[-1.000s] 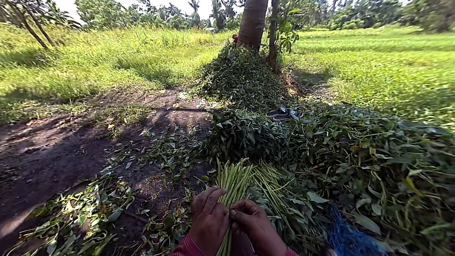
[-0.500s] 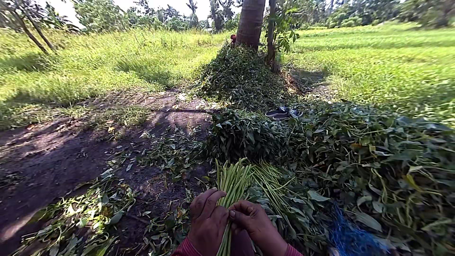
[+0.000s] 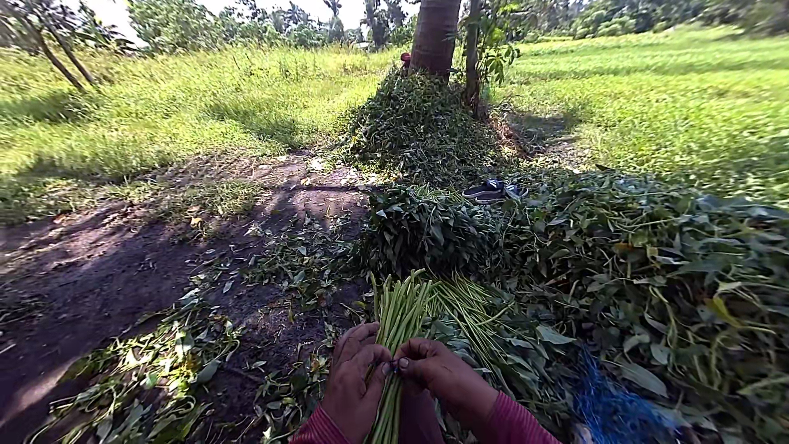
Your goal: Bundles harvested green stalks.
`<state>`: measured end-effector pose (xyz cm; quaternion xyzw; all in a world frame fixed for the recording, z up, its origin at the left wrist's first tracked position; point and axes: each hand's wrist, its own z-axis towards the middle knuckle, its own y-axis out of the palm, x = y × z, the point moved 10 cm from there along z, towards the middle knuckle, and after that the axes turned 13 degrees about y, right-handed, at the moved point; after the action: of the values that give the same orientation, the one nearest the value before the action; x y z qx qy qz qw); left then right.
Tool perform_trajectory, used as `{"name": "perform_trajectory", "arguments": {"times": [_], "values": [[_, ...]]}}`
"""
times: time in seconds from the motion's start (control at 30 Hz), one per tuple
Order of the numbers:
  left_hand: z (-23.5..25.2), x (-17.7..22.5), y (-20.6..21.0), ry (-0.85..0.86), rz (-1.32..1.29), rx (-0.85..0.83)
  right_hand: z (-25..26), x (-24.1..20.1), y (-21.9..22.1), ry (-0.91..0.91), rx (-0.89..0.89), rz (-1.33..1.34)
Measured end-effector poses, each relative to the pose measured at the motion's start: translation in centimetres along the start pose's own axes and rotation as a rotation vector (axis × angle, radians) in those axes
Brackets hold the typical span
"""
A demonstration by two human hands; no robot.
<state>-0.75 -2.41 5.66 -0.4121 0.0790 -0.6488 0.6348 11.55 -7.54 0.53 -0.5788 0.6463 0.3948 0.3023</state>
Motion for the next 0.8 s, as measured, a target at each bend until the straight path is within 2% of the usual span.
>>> {"name": "perform_trajectory", "arguments": {"times": [0.17, 0.33, 0.5, 0.6, 0.8], "values": [[0.3, 2.6, -1.3, 0.119, 0.258, 0.05, -0.1, -0.5, 0.3, 0.035, 0.024, -0.051], [0.5, 3.1, -1.6, 0.159, 0.397, 0.053, 0.1, -0.5, 0.4, 0.054, 0.019, -0.04], [0.2, 1.1, -1.1, -0.007, 0.222, 0.024, 0.0, 0.1, 0.4, 0.048, 0.017, 0.121], [0.3, 0.6, -1.1, 0.008, 0.147, 0.043, -0.2, 0.3, 0.3, 0.023, 0.046, 0.191], [1.0, 1.1, -1.2, 0.016, 0.171, 0.049, -0.5, 0.7, 0.2, 0.049, 0.094, 0.272]]}}
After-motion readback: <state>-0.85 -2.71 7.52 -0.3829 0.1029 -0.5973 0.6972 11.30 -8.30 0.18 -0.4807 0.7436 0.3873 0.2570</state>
